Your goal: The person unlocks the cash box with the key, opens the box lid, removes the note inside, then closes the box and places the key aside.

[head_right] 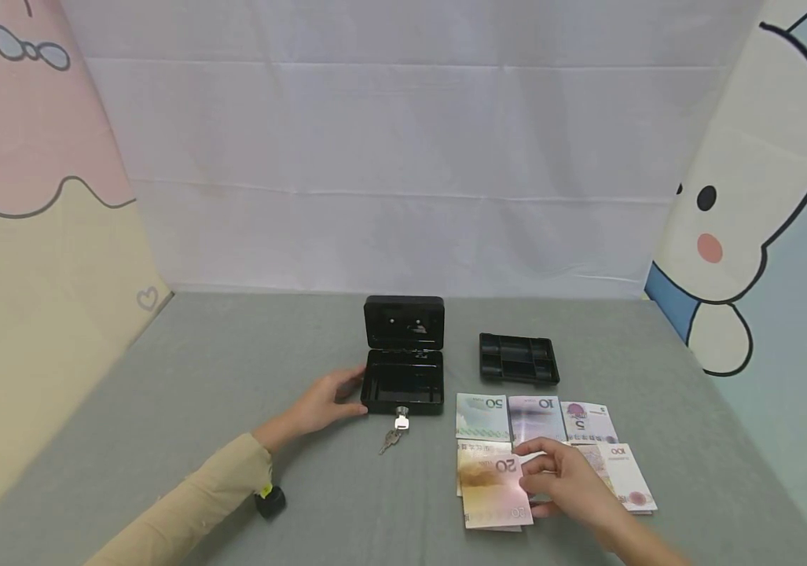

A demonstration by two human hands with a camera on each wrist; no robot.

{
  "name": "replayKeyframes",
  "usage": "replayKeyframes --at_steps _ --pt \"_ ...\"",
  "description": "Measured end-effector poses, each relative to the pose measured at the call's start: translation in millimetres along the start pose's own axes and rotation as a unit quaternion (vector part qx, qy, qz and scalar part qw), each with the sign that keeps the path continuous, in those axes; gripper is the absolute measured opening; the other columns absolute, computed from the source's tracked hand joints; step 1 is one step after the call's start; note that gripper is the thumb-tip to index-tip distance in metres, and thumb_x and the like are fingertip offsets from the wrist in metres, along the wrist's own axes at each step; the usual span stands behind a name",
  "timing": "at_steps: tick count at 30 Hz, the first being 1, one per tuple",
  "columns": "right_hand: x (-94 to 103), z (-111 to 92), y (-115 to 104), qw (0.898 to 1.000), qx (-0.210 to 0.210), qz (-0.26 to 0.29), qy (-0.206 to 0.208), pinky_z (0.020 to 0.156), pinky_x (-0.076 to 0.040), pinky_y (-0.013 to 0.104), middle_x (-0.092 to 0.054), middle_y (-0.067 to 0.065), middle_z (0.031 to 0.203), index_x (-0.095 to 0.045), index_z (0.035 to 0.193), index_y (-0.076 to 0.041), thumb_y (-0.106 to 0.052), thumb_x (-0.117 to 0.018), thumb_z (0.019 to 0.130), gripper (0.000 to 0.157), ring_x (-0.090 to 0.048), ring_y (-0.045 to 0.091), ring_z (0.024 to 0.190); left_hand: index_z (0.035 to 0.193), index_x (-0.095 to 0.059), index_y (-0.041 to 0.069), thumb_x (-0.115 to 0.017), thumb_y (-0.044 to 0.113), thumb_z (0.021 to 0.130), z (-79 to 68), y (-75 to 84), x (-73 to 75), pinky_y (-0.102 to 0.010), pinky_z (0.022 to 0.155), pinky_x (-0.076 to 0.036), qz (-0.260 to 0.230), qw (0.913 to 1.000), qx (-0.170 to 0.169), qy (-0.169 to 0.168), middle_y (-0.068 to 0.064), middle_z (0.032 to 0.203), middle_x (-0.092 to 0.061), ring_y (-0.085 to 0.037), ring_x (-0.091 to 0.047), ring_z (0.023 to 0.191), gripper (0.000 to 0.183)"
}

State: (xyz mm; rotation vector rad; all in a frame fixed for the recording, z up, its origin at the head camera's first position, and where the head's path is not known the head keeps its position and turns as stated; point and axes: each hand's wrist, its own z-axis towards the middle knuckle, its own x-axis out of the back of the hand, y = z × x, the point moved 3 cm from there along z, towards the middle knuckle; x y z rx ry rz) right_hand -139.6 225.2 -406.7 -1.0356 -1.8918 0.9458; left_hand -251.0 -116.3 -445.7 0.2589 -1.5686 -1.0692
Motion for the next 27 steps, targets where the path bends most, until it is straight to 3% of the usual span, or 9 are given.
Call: replayKeyframes --at_steps 13,27 --pt "-19.4 -1.8 27.0 0.999 0.01 0.023 -0.04 0.058 -0.056 0.033 -0.057 0.001 0.078 -0.04 0.112 0.017 -0.003 -0.059 0.082 0.041 -0.057 0.015 0.071 0.135 -0.037 -0.006 -0.071 0.016 0.079 -0.6 0.3 -0.5 -0.037 0.095 -0.044 0.002 1.0 0.003 -0.001 -0.02 0.136 -0.041 -0.03 -0.042 0.123 0.068" --pt "-26.0 -1.8 35.3 0.999 0.009 -0.019 -0.025 0.053 -0.054 0.033 -0.057 0.001 0.075 -0.047 0.105 0.015 -0.001 -0.06 0.08 0.032 -0.057 0.016 0.066 0.134 -0.038 -0.008 -0.071 0.017 0.08 0.4 -1.2 -0.1 -0.037 0.095 -0.044 0.009 0.9997 -0.024 0.005 -0.021 0.135 -0.042 -0.03 -0.044 0.122 0.068"
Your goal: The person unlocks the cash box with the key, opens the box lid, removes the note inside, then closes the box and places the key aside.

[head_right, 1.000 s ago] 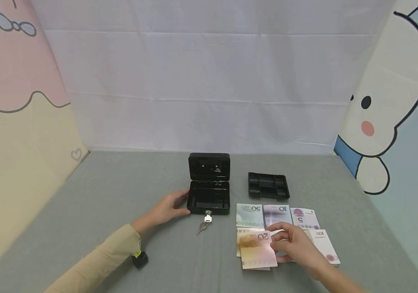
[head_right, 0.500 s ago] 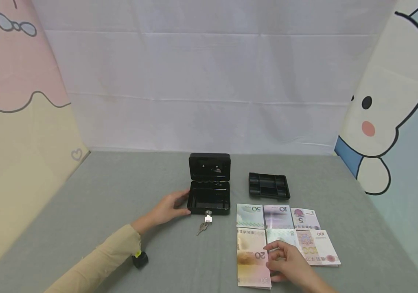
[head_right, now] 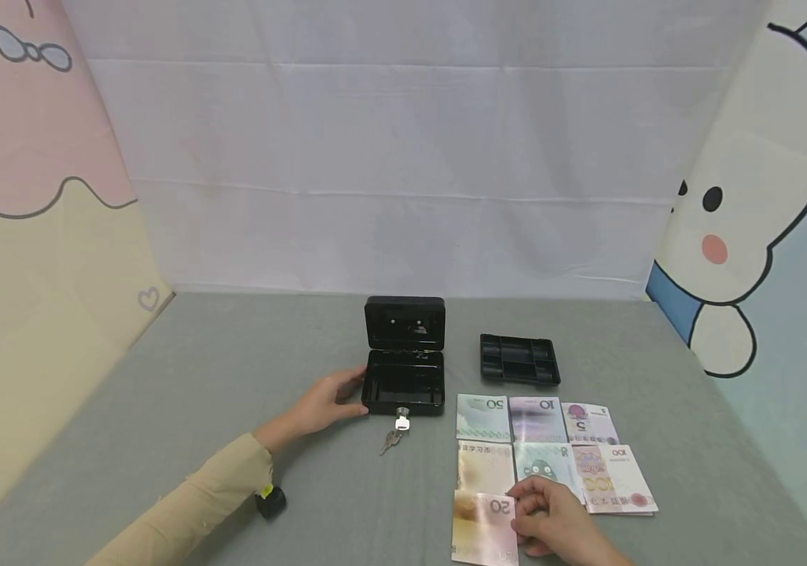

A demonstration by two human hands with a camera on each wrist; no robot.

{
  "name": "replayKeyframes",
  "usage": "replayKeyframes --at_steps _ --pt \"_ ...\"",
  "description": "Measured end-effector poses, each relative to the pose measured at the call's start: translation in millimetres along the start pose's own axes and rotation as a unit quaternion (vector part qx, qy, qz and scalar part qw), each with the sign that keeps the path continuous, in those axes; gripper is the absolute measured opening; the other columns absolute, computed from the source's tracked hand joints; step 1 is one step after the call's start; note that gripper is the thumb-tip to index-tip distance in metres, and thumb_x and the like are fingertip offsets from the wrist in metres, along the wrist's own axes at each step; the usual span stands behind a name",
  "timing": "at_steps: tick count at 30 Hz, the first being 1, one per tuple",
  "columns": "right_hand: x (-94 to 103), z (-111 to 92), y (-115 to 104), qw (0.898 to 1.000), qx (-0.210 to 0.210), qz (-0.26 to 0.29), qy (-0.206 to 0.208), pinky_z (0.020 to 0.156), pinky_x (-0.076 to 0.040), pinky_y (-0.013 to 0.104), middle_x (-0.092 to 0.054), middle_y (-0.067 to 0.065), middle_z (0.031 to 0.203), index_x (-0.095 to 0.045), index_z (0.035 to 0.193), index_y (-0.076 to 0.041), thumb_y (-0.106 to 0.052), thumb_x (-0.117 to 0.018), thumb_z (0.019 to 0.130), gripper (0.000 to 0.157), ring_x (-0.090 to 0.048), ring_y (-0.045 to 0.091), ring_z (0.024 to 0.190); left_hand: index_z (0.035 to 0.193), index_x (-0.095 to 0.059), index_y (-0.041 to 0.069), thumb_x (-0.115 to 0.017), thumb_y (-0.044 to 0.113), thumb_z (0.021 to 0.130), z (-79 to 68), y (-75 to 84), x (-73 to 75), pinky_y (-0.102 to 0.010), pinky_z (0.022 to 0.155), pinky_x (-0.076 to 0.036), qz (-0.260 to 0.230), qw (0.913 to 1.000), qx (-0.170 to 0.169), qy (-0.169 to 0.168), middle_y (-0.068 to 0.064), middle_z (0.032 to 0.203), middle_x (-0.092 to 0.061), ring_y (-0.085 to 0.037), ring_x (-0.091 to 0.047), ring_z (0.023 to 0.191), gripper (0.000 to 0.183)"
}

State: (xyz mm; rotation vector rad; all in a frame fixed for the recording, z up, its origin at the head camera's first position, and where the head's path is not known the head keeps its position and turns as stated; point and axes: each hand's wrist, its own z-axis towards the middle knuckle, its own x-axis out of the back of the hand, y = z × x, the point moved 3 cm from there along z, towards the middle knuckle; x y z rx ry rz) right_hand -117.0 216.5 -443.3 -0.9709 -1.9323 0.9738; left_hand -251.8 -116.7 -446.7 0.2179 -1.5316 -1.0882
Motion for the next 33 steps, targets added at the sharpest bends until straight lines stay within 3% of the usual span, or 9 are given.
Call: replayKeyframes --at_steps 14,18,21,26,33 --pt "19.8 -1.3 -16.2 0.996 0.044 -0.069 0.031 0.045 -0.052 0.032 -0.058 0.004 0.072 -0.052 0.103 0.011 -0.005 -0.063 0.079 0.031 -0.057 0.016 0.06 0.134 -0.038 -0.008 -0.07 0.018 0.08 -0.5 -0.9 -0.4 -0.036 0.093 -0.045 0.005 1.0 0.001 -0.004 -0.02 0.135 -0.042 -0.03 -0.043 0.122 0.068" --pt "33.2 6.7 -27.8 0.995 0.043 -0.083 0.031 0.05 -0.053 0.033 -0.06 0.005 0.077 -0.05 0.109 0.011 -0.008 -0.062 0.081 0.035 -0.057 0.016 0.065 0.134 -0.037 -0.007 -0.07 0.017 0.08 -1.1 0.0 0.0 -0.036 0.093 -0.045 -0.002 1.0 0.008 -0.006 -0.02 0.135 -0.042 -0.03 -0.043 0.122 0.068" --pt "44.1 17.1 -36.1 0.992 0.074 -0.103 0.015 0.053 -0.052 0.032 -0.062 0.008 0.082 -0.049 0.113 0.011 -0.009 -0.061 0.083 0.037 -0.057 0.015 0.067 0.134 -0.037 -0.008 -0.07 0.017 0.08 -1.3 1.2 0.6 -0.037 0.093 -0.045 -0.006 0.9999 0.008 -0.006 -0.021 0.135 -0.042 -0.03 -0.043 0.122 0.068" --pt "62.4 34.5 -47.0 0.974 0.177 -0.143 0.008 0.056 -0.052 0.027 -0.063 0.012 0.088 -0.05 0.113 0.013 -0.01 -0.061 0.086 0.037 -0.059 0.012 0.071 0.134 -0.037 -0.007 -0.07 0.017 0.08 -0.7 1.3 0.8 -0.036 0.095 -0.044 -0.009 0.9998 0.014 -0.008 -0.02 0.136 -0.041 -0.03 -0.041 0.124 0.068" --pt "86.6 53.9 -56.6 0.936 0.27 -0.219 0.061 0.06 -0.049 0.023 -0.063 0.005 0.085 -0.056 0.109 0.009 -0.008 -0.062 0.085 0.029 -0.056 0.004 0.074 0.135 -0.037 -0.006 -0.07 0.017 0.08 -0.4 0.5 -0.2 -0.035 0.093 -0.046 0.004 0.9999 0.012 -0.007 -0.019 0.136 -0.042 -0.029 -0.042 0.123 0.068"
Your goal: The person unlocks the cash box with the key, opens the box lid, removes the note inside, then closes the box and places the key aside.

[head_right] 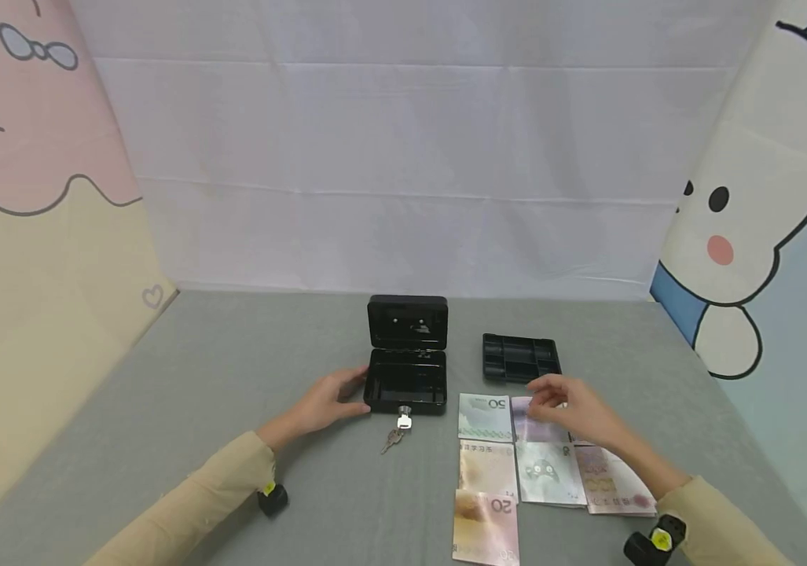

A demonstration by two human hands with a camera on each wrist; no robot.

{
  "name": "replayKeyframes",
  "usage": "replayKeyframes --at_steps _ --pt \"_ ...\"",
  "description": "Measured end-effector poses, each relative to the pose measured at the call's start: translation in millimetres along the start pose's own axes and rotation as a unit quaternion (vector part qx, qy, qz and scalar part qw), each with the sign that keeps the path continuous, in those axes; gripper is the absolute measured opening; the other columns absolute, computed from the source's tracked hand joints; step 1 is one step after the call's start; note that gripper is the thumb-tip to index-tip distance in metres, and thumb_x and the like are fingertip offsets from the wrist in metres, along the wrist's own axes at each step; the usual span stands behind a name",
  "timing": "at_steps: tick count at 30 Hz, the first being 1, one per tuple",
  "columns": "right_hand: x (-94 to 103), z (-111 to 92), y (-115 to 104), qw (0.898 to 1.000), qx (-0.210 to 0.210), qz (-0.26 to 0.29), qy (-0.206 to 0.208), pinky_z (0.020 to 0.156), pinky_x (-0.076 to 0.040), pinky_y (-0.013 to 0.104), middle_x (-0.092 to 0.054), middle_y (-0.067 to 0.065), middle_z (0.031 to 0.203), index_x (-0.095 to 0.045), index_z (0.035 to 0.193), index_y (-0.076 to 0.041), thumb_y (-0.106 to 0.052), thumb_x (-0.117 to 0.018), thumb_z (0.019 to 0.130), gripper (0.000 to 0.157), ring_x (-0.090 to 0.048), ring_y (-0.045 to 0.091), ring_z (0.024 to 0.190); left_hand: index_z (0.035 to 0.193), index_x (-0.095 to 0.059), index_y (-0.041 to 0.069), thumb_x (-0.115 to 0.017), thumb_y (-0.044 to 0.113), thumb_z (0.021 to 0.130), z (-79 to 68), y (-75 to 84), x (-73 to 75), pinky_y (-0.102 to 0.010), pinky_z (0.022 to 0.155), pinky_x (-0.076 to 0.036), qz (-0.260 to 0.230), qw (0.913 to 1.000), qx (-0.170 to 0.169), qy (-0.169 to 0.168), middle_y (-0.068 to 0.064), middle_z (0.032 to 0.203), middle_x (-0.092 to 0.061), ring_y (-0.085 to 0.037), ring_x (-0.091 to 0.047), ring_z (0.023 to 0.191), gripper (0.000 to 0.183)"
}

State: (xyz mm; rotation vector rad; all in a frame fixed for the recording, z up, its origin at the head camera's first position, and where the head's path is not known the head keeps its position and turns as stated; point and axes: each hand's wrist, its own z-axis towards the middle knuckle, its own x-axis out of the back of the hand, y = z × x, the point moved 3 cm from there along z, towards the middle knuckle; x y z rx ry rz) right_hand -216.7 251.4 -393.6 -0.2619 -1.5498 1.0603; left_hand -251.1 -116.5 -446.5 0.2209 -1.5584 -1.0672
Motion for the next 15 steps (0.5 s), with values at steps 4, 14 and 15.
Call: replayKeyframes --at_steps 4,14,15 --pt "7.4 12.1 12.5 1.0 -0.006 -0.022 0.015 0.06 -0.049 0.024 -0.063 0.005 0.088 -0.058 0.108 0.008 -0.011 -0.063 0.085 0.03 -0.055 0.005 0.076 0.134 -0.037 -0.007 -0.07 0.017 0.081 0.0 0.2 -0.2 -0.036 0.093 -0.046 0.001 1.0 -0.001 -0.001 -0.02 0.135 -0.042 -0.03 -0.042 0.122 0.067" --pt "16.5 39.2 35.8 0.997 -0.029 -0.051 0.053 0.064 -0.05 0.027 -0.062 0.02 0.097 -0.059 0.107 0.009 -0.014 -0.065 0.084 0.033 -0.057 0.016 0.079 0.135 -0.036 -0.005 -0.069 0.017 0.081 0.2 0.3 -0.6 -0.036 0.094 -0.045 -0.005 1.0 0.006 0.0 -0.019 0.137 -0.04 -0.03 -0.041 0.124 0.068" --pt "17.1 40.9 37.2 0.997 -0.025 -0.053 0.055 0.064 -0.051 0.028 -0.062 0.021 0.097 -0.059 0.107 0.009 -0.013 -0.065 0.084 0.033 -0.057 0.018 0.08 0.135 -0.036 -0.005 -0.069 0.017 0.081 0.3 0.4 -0.6 -0.036 0.094 -0.045 -0.005 1.0 0.006 0.0 -0.019 0.137 -0.04 -0.029 -0.041 0.124 0.068"
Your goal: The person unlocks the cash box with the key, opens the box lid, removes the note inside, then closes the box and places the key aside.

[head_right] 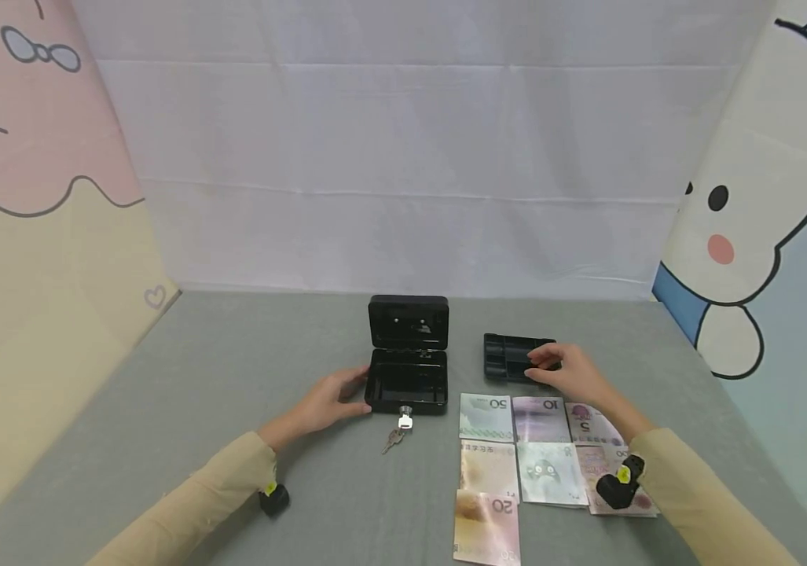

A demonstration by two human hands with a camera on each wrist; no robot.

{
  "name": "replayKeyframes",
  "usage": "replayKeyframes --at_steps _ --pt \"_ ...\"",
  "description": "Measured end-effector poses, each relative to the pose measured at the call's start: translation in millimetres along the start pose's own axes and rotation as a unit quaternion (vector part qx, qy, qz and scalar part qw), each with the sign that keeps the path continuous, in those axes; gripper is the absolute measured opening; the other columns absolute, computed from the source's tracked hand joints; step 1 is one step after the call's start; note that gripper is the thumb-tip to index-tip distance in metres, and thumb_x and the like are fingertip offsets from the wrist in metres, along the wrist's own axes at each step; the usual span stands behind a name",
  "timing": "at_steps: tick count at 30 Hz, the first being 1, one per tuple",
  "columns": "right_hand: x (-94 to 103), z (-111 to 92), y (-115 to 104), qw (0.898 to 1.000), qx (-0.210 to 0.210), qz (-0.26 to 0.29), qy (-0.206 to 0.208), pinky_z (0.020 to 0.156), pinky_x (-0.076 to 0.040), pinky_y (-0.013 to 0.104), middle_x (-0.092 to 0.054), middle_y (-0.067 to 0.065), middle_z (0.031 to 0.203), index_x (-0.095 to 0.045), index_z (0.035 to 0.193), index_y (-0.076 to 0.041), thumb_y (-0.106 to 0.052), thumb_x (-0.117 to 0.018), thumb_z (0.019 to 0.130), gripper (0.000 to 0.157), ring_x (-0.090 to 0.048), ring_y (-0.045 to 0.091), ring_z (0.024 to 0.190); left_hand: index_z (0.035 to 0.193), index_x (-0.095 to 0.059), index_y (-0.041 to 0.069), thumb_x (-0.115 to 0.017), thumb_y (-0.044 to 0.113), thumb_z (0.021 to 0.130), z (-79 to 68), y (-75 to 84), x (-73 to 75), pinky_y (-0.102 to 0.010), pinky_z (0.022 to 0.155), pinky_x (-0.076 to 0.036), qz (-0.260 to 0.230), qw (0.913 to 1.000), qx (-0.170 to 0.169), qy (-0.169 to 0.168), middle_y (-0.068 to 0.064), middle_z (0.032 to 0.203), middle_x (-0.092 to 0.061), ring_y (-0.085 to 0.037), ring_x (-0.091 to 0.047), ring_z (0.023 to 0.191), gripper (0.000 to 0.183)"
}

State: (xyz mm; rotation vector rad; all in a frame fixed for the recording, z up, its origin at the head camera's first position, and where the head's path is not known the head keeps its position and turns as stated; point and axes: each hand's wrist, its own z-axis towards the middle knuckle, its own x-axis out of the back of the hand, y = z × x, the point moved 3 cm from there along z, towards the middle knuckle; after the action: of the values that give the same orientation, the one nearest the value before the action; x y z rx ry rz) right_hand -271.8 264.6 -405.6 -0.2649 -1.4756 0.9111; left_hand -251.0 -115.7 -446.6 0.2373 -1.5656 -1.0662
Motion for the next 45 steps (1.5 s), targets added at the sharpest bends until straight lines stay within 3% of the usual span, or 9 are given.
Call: replayKeyframes --at_steps 8,13,17,22,30,36,41,45 --pt "0.2 10.0 13.4 0.999 0.002 -0.04 0.001 0.068 -0.051 0.034 -0.063 0.019 0.096 -0.061 0.105 0.008 -0.011 -0.066 0.083 0.03 -0.057 0.03 0.084 0.134 -0.037 -0.006 -0.07 0.017 0.08 2.4 1.3 -0.8 -0.036 0.093 -0.046 0.001 1.0 -0.005 -0.001 -0.02 0.135 -0.042 -0.03 -0.042 0.123 0.067" --pt "-1.3 15.1 15.0 0.998 0.002 -0.061 0.004 0.066 -0.05 0.035 -0.064 0.017 0.092 -0.064 0.1 0.007 -0.009 -0.068 0.081 0.025 -0.058 0.028 0.081 0.134 -0.037 -0.008 -0.068 0.021 0.082 0.4 1.6 0.2 -0.038 0.093 -0.046 -0.008 0.9997 -0.023 0.001 -0.022 0.135 -0.042 -0.032 -0.042 0.122 0.067" --pt "-3.7 18.2 15.3 0.997 0.006 -0.07 0.008 0.061 -0.049 0.029 -0.065 0.014 0.088 -0.067 0.094 0.005 -0.007 -0.068 0.08 0.019 -0.059 0.022 0.076 0.133 -0.038 -0.009 -0.066 0.028 0.083 -1.6 2.9 1.6 -0.037 0.091 -0.047 0.0 0.999 -0.044 0.007 -0.024 0.133 -0.043 -0.033 -0.043 0.121 0.068" --pt "-7.9 19.8 17.2 0.997 0.026 -0.074 0.012 0.057 -0.049 0.024 -0.063 0.014 0.085 -0.069 0.088 0.004 -0.001 -0.066 0.079 0.01 -0.058 0.019 0.071 0.133 -0.037 -0.008 -0.069 0.018 0.081 -0.2 3.1 1.1 -0.038 0.092 -0.046 -0.007 0.9997 -0.021 0.002 -0.023 0.134 -0.042 -0.032 -0.042 0.122 0.067" --pt "-11.1 20.9 20.5 0.993 0.041 -0.112 0.019 0.059 -0.05 0.03 -0.063 0.015 0.085 -0.069 0.085 0.003 0.006 -0.062 0.079 0.01 -0.058 0.023 0.072 0.134 -0.037 -0.007 -0.07 0.017 0.08 1.0 3.6 0.0 -0.036 0.093 -0.046 -0.002 1.0 -0.006 0.001 -0.02 0.135 -0.042 -0.029 -0.042 0.122 0.067" --pt "-11.8 19.7 18.1 0.99 0.055 -0.129 0.029 0.059 -0.051 0.033 -0.063 0.015 0.085 -0.068 0.085 0.003 0.006 -0.062 0.079 0.009 -0.058 0.024 0.072 0.133 -0.037 -0.009 -0.069 0.018 0.081 -0.2 3.7 0.4 -0.038 0.093 -0.046 -0.008 0.9999 -0.014 -0.001 -0.023 0.134 -0.042 -0.032 -0.042 0.122 0.067" --pt "-12.5 20.6 13.8 0.991 0.053 -0.121 0.028 0.059 -0.05 0.034 -0.064 0.015 0.086 -0.067 0.086 0.003 0.007 -0.061 0.08 0.01 -0.059 0.025 0.073 0.133 -0.037 -0.009 -0.066 0.026 0.083 -2.5 2.9 1.2 -0.036 0.092 -0.047 -0.001 0.9991 -0.042 0.005 -0.024 0.133 -0.043 -0.033 -0.043 0.121 0.068" --pt "-12.6 23.2 10.1 0.991 0.052 -0.115 0.032 0.058 -0.05 0.033 -0.064 0.014 0.086 -0.067 0.086 0.002 0.006 -0.062 0.08 0.009 -0.059 0.023 0.073 0.133 -0.037 -0.009 -0.067 0.025 0.083 -2.8 2.7 1.3 -0.037 0.092 -0.046 -0.005 0.9993 -0.036 0.006 -0.023 0.133 -0.043 -0.033 -0.043 0.121 0.067"
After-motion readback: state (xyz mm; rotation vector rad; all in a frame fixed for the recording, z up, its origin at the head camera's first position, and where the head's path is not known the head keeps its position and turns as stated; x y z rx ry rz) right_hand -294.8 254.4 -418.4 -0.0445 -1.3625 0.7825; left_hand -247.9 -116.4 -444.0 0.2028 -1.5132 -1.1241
